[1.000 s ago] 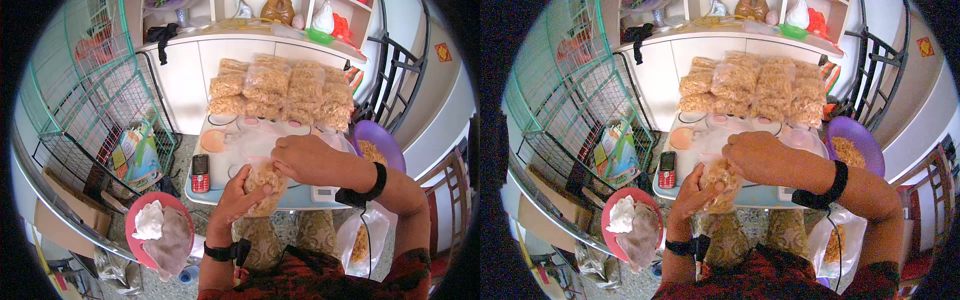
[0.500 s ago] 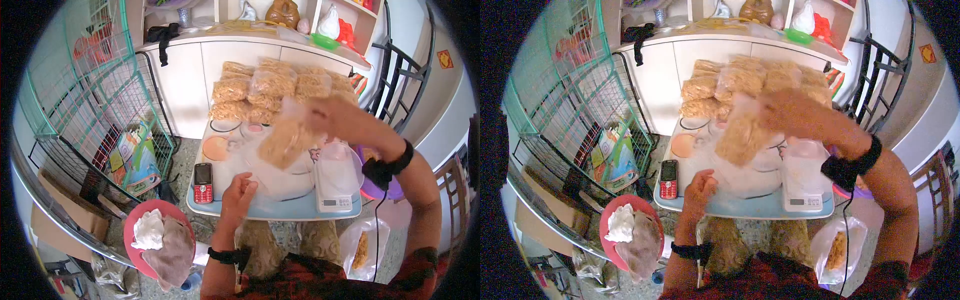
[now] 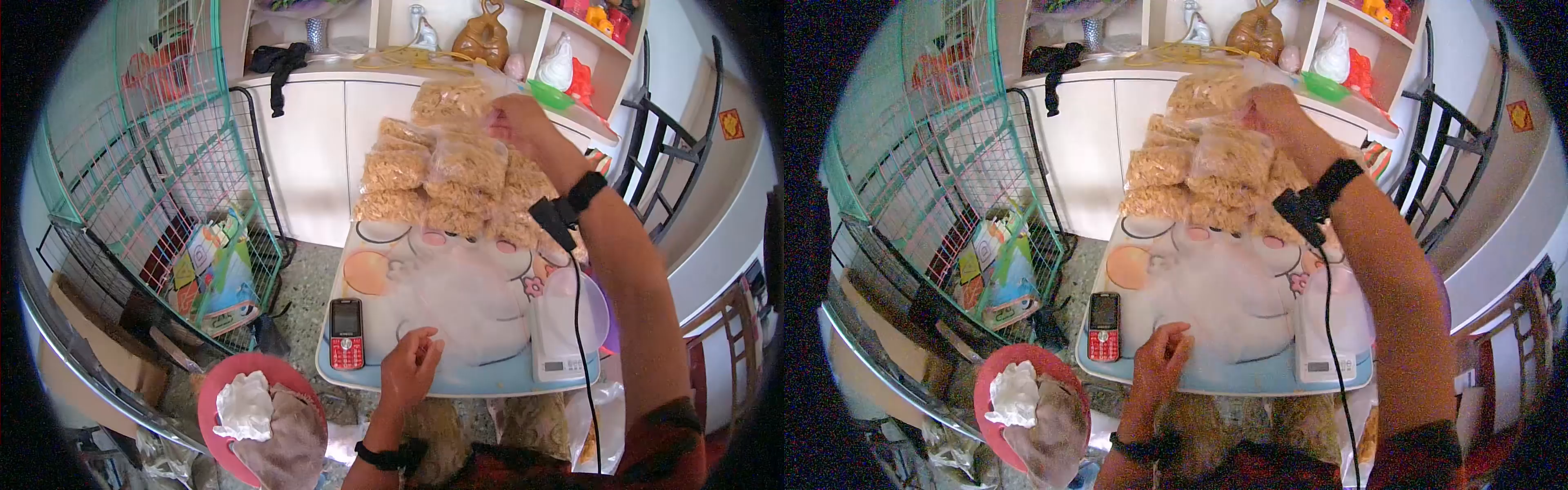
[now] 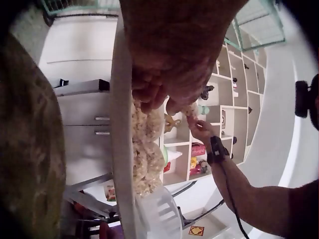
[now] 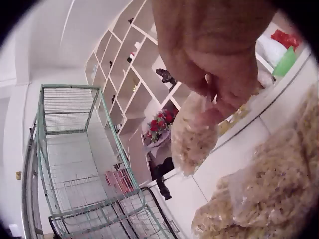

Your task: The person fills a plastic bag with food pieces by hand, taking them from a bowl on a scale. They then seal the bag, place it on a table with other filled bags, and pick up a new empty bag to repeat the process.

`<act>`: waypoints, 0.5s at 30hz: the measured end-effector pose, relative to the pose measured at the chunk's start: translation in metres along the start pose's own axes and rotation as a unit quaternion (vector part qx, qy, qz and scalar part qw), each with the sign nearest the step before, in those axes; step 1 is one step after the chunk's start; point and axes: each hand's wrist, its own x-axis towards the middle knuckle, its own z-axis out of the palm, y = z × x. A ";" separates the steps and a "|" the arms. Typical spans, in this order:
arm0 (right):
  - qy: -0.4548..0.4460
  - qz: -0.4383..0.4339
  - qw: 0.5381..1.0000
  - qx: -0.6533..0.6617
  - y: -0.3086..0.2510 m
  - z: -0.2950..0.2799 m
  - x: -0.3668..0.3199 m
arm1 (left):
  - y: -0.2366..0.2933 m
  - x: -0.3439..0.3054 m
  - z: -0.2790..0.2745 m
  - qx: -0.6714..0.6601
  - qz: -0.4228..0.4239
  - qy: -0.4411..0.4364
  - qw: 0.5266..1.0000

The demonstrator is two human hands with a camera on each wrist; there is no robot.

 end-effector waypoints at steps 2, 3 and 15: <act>0.017 0.037 0.999 0.028 0.019 0.015 0.025 | 0.000 0.001 -0.002 0.000 -0.003 -0.005 1.000; 0.027 0.057 0.997 0.042 0.029 0.022 0.037 | -0.001 0.001 -0.002 0.005 -0.006 -0.010 1.000; 0.008 0.155 0.986 0.064 0.101 0.046 0.120 | 0.001 0.006 -0.012 0.033 -0.064 -0.095 0.993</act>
